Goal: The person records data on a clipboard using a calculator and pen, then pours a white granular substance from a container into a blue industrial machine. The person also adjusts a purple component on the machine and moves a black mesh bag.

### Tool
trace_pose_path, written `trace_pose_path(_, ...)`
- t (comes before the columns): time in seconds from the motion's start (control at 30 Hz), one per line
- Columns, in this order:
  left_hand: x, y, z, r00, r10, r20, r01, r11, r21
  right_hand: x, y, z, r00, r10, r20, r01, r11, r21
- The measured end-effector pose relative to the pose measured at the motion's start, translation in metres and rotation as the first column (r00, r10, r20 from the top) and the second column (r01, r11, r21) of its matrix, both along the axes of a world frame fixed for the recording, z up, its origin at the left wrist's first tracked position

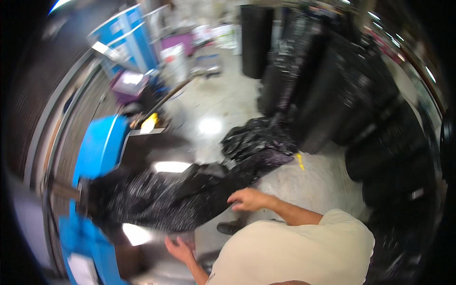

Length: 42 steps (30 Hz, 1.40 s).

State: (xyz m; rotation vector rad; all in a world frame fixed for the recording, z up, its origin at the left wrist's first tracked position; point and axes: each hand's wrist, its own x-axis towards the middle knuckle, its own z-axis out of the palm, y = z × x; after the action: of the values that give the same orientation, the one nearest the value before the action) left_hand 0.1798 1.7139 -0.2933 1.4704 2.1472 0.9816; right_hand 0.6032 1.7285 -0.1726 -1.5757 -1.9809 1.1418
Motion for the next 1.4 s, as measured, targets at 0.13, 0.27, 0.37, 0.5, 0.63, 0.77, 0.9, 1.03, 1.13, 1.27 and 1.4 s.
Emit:
trace_pose_path(0.13,0.053,0.016,0.034,0.994,-0.098,-0.058,0.106,0.98,0.168,0.047,-0.085,-0.025,0.987,-0.134,0.094,0.136,0.991,-0.011)
trace_pose_path(0.27,0.17,0.028,0.091,0.952,-0.302,-0.043,0.302,0.909,0.289,0.121,-0.176,-0.021,0.935,-0.322,0.15,0.336,0.938,-0.085)
trace_pose_path(0.37,0.26,0.021,0.094,0.851,-0.521,0.065,0.472,0.813,0.341,0.175,-0.247,-0.035,0.86,-0.474,0.191,0.498,0.86,-0.108)
trace_pose_path(0.5,0.366,-0.037,0.079,0.716,-0.686,0.128,0.628,0.714,0.311,0.245,-0.336,-0.03,0.742,-0.636,0.211,0.652,0.758,-0.008)
trace_pose_path(0.63,0.461,-0.1,0.032,0.427,-0.726,0.539,0.734,0.626,0.262,0.292,-0.435,-0.035,0.526,-0.827,0.198,0.828,0.551,0.1)
trace_pose_path(0.77,0.539,-0.143,0.039,0.317,-0.928,0.194,0.902,0.358,0.24,0.311,-0.505,-0.029,0.322,-0.937,0.136,0.944,0.329,0.029)
trace_pose_path(0.9,0.6,-0.15,0.048,0.158,-0.984,0.081,0.972,0.169,0.162,0.318,-0.53,-0.051,0.224,-0.971,0.081,0.975,0.223,-0.017)
trace_pose_path(1.03,0.665,-0.151,0.045,0.042,-0.999,0.002,0.986,0.042,0.159,0.329,-0.521,-0.057,0.171,-0.982,0.075,0.98,0.162,-0.116)
trace_pose_path(1.13,0.723,-0.158,0.039,-0.081,-0.996,0.046,0.989,-0.075,0.128,0.344,-0.519,-0.077,0.129,-0.992,0.002,0.986,0.128,-0.103)
trace_pose_path(1.27,0.815,-0.163,0.027,-0.171,-0.982,0.084,0.973,-0.155,0.173,0.384,-0.522,-0.061,0.131,-0.99,0.048,0.982,0.123,-0.144)
trace_pose_path(1.4,0.908,-0.117,0.025,-0.25,-0.88,0.405,0.929,-0.1,0.356,0.454,-0.516,-0.038,0.16,-0.967,0.197,0.976,0.185,0.116)
